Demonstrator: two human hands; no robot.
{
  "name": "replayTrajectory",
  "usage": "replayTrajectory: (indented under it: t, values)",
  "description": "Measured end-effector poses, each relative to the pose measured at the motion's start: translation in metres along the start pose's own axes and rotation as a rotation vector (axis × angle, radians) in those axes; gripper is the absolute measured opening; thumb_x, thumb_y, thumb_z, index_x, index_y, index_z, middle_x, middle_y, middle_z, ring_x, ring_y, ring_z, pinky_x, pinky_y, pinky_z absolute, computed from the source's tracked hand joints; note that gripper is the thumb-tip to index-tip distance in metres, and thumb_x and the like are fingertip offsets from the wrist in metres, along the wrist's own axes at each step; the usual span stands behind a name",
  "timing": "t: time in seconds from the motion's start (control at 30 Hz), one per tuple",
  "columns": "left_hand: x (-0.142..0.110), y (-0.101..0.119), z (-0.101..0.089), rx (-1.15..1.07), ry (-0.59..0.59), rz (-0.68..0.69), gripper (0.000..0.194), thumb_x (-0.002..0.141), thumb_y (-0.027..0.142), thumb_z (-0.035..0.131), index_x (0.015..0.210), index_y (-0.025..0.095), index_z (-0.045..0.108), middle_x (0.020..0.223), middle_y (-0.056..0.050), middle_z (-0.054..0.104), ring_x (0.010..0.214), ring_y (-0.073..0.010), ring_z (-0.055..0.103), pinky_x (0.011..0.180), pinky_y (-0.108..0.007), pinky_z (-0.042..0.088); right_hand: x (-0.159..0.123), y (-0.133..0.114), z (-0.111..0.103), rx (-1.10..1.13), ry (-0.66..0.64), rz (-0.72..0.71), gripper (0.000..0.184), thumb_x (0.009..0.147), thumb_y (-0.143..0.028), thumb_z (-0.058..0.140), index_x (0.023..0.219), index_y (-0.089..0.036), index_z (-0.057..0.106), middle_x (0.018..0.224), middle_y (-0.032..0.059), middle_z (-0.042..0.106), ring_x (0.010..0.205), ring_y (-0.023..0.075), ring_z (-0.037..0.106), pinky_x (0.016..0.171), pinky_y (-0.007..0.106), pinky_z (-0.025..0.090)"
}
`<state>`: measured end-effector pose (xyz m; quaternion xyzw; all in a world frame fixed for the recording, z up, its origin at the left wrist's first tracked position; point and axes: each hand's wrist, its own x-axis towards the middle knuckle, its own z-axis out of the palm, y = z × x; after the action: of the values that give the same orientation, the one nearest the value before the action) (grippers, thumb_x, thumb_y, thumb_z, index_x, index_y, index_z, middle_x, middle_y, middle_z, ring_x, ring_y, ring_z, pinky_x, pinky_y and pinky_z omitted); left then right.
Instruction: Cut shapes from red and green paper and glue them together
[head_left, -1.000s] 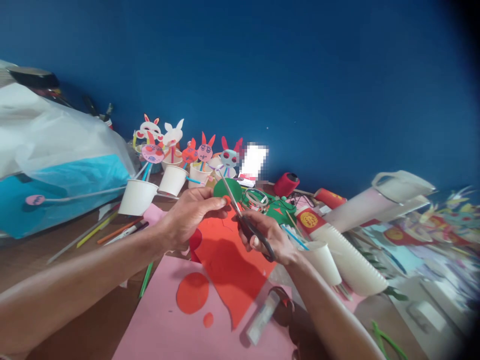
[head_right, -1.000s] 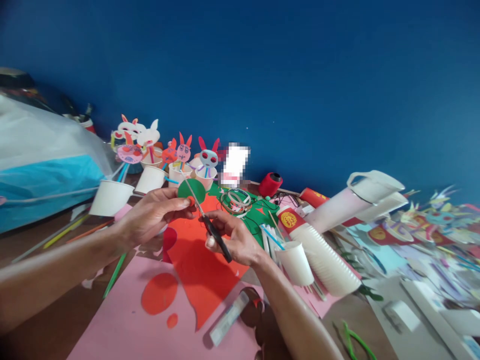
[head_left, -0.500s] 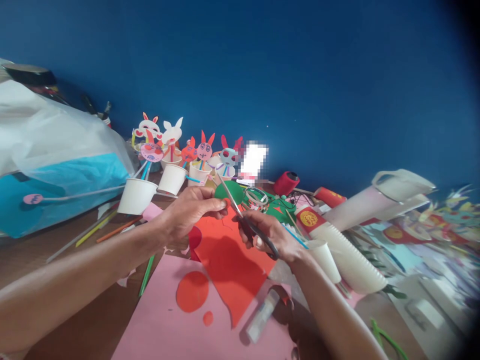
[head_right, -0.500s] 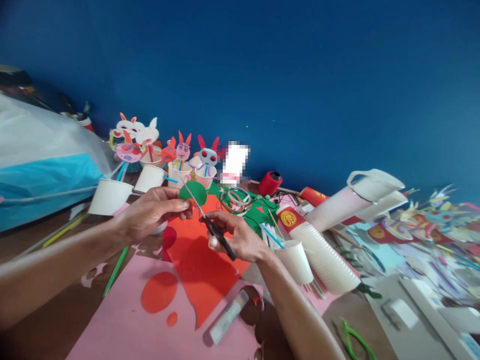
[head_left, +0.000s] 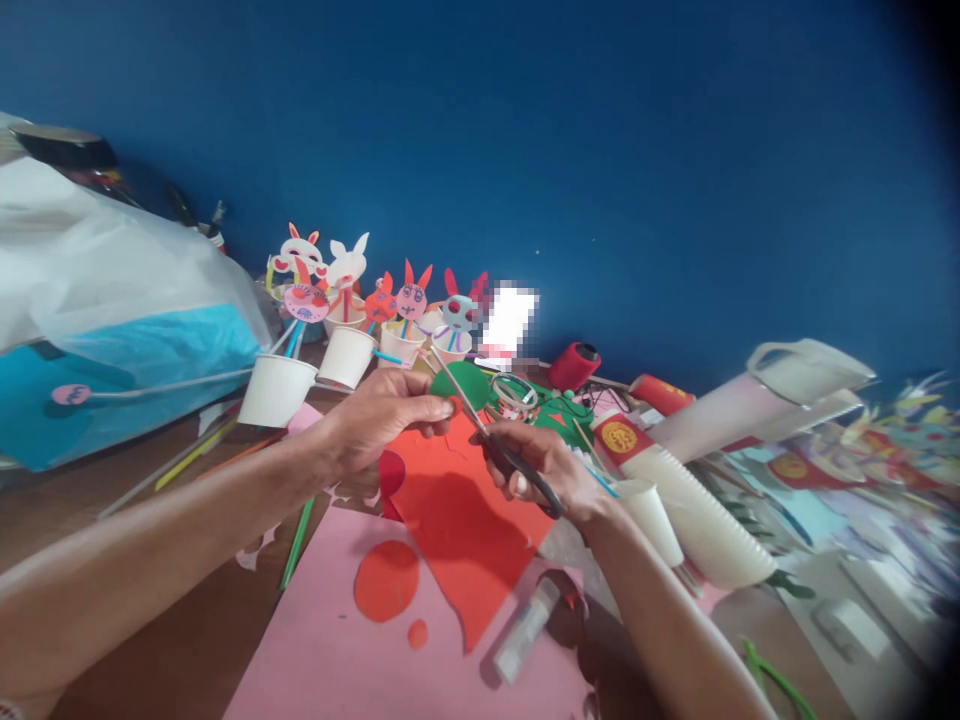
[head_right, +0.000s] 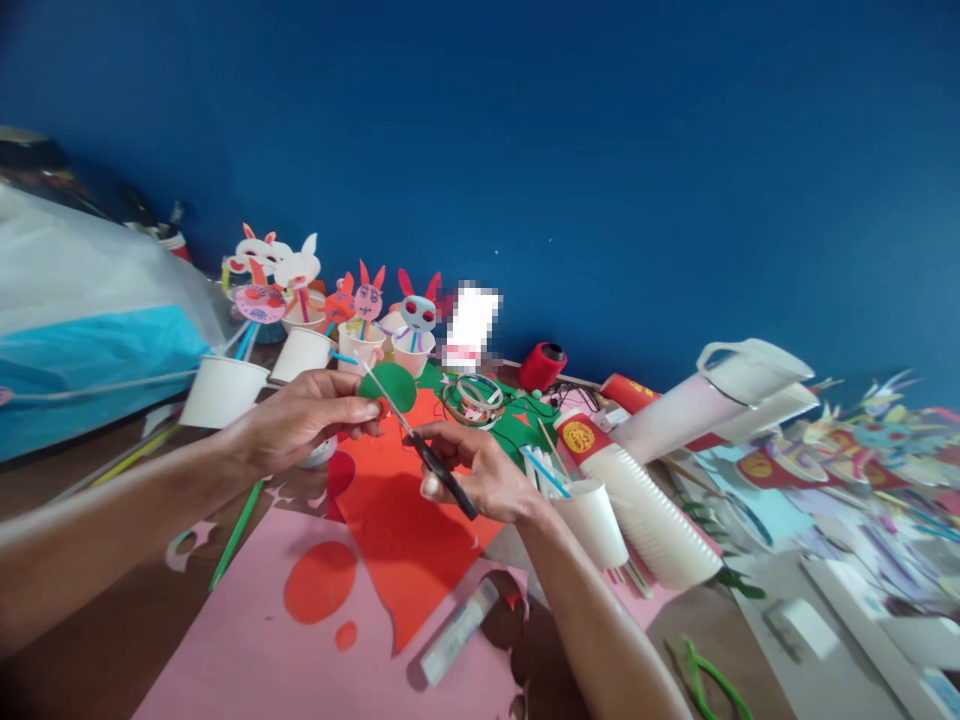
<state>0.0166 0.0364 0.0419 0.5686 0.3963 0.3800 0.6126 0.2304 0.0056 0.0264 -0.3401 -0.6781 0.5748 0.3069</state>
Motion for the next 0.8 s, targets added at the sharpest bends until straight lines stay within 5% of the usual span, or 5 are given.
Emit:
replayTrajectory:
  t: [0.3,0.8]
  values:
    - [0.0019,-0.0028,-0.0003,0.006,-0.034,0.014,0.01,0.067,0.023,0.06,0.061,0.016,0.064,0.057,-0.003,0.059,0.055,-0.0111,0.05,0.057,-0.026,0.037,-0.0002,0.0007,-0.0033,-0.068,-0.069,-0.017,0.057,0.068,-0.055,0.059,0.108,-0.015,0.05,0.074,0.0028,0.05,0.063,0.0121,0.046,0.058,0.026,0.04]
    - [0.0013,0.003,0.0002,0.05,-0.026,-0.013,0.013,0.067,0.02,0.059,0.055,0.017,0.063,0.053,-0.002,0.059,0.051,-0.0107,0.048,0.052,-0.024,0.035,0.0006,0.004,-0.0033,-0.093,-0.007,0.009,0.055,0.065,-0.05,0.065,0.104,-0.013,0.054,0.067,0.0008,0.05,0.058,0.0106,0.043,0.052,0.023,0.035]
